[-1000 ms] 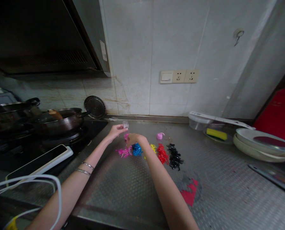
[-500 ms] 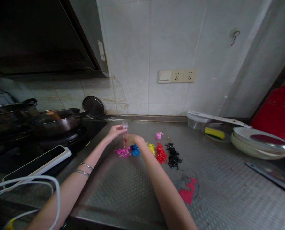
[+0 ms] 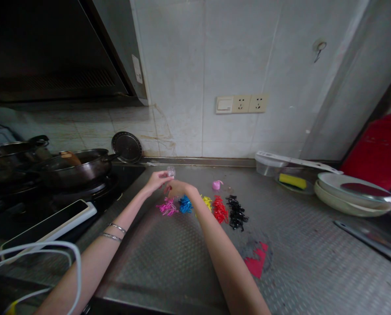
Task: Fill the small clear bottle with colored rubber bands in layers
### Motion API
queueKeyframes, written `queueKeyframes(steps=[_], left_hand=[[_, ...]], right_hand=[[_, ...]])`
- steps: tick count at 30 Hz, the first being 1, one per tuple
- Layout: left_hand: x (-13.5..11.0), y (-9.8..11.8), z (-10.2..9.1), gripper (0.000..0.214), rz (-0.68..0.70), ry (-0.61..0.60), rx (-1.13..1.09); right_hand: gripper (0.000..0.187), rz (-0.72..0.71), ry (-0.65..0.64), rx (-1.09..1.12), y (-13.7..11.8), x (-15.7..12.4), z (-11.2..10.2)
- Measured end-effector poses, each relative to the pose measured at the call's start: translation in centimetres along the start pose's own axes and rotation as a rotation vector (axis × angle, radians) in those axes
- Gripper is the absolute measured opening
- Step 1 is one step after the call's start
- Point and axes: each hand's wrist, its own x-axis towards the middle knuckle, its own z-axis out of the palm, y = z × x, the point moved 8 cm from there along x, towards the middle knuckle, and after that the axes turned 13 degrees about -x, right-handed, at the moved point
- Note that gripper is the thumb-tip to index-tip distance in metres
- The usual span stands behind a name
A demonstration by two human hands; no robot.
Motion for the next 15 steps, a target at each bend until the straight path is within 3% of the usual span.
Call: queueKeyframes(steps=[8, 15], left_hand=[[-0.1, 0.5, 0.4, 0.028, 0.013, -0.026, -0.025], [-0.2, 0.7, 0.2, 0.025, -0.030, 0.007, 0.005]], right_hand=[[0.023, -0.105, 0.057, 0.264, -0.4, -1.5, -2.2], [0.019, -0.131, 0.280, 0.381, 0.3, -2.1, -5.0]])
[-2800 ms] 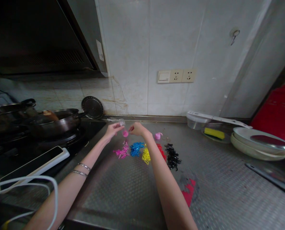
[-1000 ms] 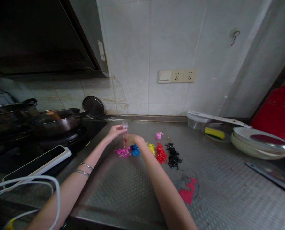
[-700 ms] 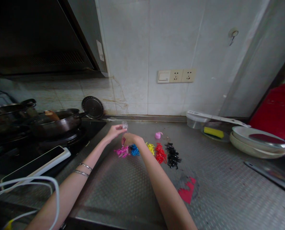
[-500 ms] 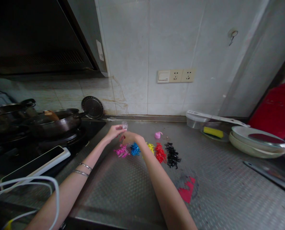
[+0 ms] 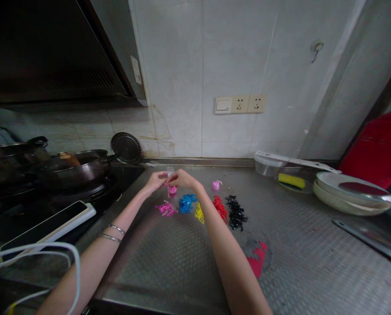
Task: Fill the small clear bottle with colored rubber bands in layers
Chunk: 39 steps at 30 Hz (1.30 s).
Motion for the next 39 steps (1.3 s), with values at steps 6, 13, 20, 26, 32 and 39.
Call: queueKeyframes(steps=[6, 13, 20, 26, 32, 39], left_hand=[[-0.1, 0.2, 0.1, 0.036, 0.032, -0.021, 0.021], [0.1, 0.2, 0.5, 0.044, 0.032, -0.090, 0.064], [-0.2, 0.4, 0.7, 0.044, 0.011, -0.105, 0.057], [-0.5, 0.6, 0.9, 0.037, -0.006, -0.129, 0.050], [-0.5, 0.6, 0.8, 0.036, -0.006, -0.129, 0.036], [-0.5, 0.7, 0.7, 0.036, 0.006, -0.135, 0.036]], right_hand=[[0.021, -0.005, 0.317, 0.054, -0.1, -0.2, -3.5], [0.024, 0.021, 0.654, 0.044, 0.7, -1.0, -6.3], [0.023, 0.010, 0.803, -0.157, -0.5, -1.5, -5.7], [0.019, -0.042, 0.785, -0.338, -1.4, -1.1, -4.4], [0.018, -0.038, 0.769, -0.423, -0.9, -1.2, -4.5], [0.016, -0.027, 0.732, -0.427, -0.6, -1.2, -4.8]])
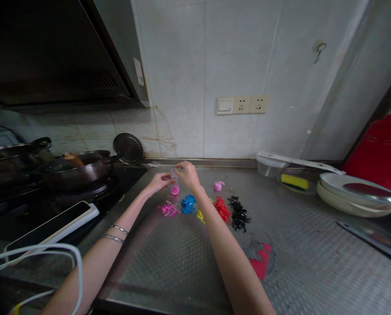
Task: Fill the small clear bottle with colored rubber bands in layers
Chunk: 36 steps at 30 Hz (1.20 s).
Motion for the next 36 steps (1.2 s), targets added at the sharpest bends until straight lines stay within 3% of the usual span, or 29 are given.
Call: queueKeyframes(steps=[5, 10, 17, 22, 25, 31, 36], left_hand=[[0.1, -0.4, -0.1, 0.037, -0.025, -0.001, 0.019], [0.2, -1.0, -0.3, 0.046, -0.055, -0.012, 0.020], [0.2, -1.3, -0.3, 0.042, -0.039, -0.084, 0.046], [-0.1, -2.7, -1.7, 0.051, -0.174, -0.223, 0.206], [-0.6, -4.2, -2.4, 0.045, -0.282, -0.308, 0.337], [-1.3, -6.1, -1.0, 0.034, -0.340, -0.426, 0.373], [-1.8, -6.1, -0.2, 0.033, -0.294, -0.406, 0.311]], right_hand=[[0.027, 0.043, -0.035, 0.055, -0.1, 0.0, -0.1], [0.043, 0.134, -0.158, 0.056, 0.8, -0.4, 1.7], [0.035, 0.150, -0.213, 0.037, 1.1, -1.1, 3.4], [0.041, 0.191, -0.185, 0.044, 1.3, -1.3, 3.5], [0.043, 0.190, -0.179, 0.041, 1.2, -1.5, 3.7], [0.042, 0.180, -0.166, 0.020, 1.1, -1.5, 3.6], [0.041, 0.175, -0.174, 0.027, 1.0, -1.5, 3.6]])
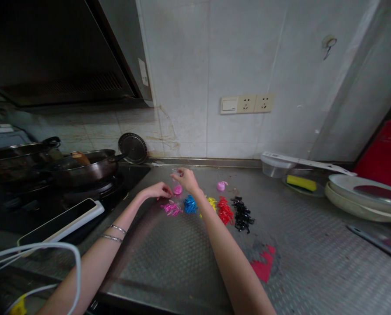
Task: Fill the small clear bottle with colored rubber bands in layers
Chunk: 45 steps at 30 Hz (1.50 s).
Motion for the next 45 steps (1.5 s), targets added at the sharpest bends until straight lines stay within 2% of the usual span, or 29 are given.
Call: queueKeyframes(steps=[5, 15, 20, 30, 36, 45], left_hand=[[-0.8, 0.7, 0.3, 0.033, 0.010, 0.009, 0.020], [-3.3, 2.6, 2.4, 0.032, 0.038, -0.163, 0.157], [-3.6, 3.0, 3.2, 0.026, 0.066, -0.139, 0.229], [-3.7, 3.1, 3.3, 0.018, 0.089, -0.134, 0.220], [-4.2, 4.4, 1.0, 0.024, 0.127, -0.037, 0.128], [-4.4, 8.9, -5.8, 0.029, 0.270, 0.292, -0.049]], right_hand=[[0.039, 0.007, -0.006, 0.004, 0.1, 0.0, 0.1], [0.037, -0.004, -0.020, -0.004, 0.1, 0.1, 0.2], [0.037, -0.030, -0.031, 0.001, 0.1, 0.2, 0.2], [0.043, -0.050, -0.023, 0.032, 0.3, 0.1, 0.1], [0.043, -0.046, -0.025, 0.014, 0.3, 0.1, 0.1], [0.043, -0.052, -0.041, -0.002, 0.3, 0.2, 0.3]])
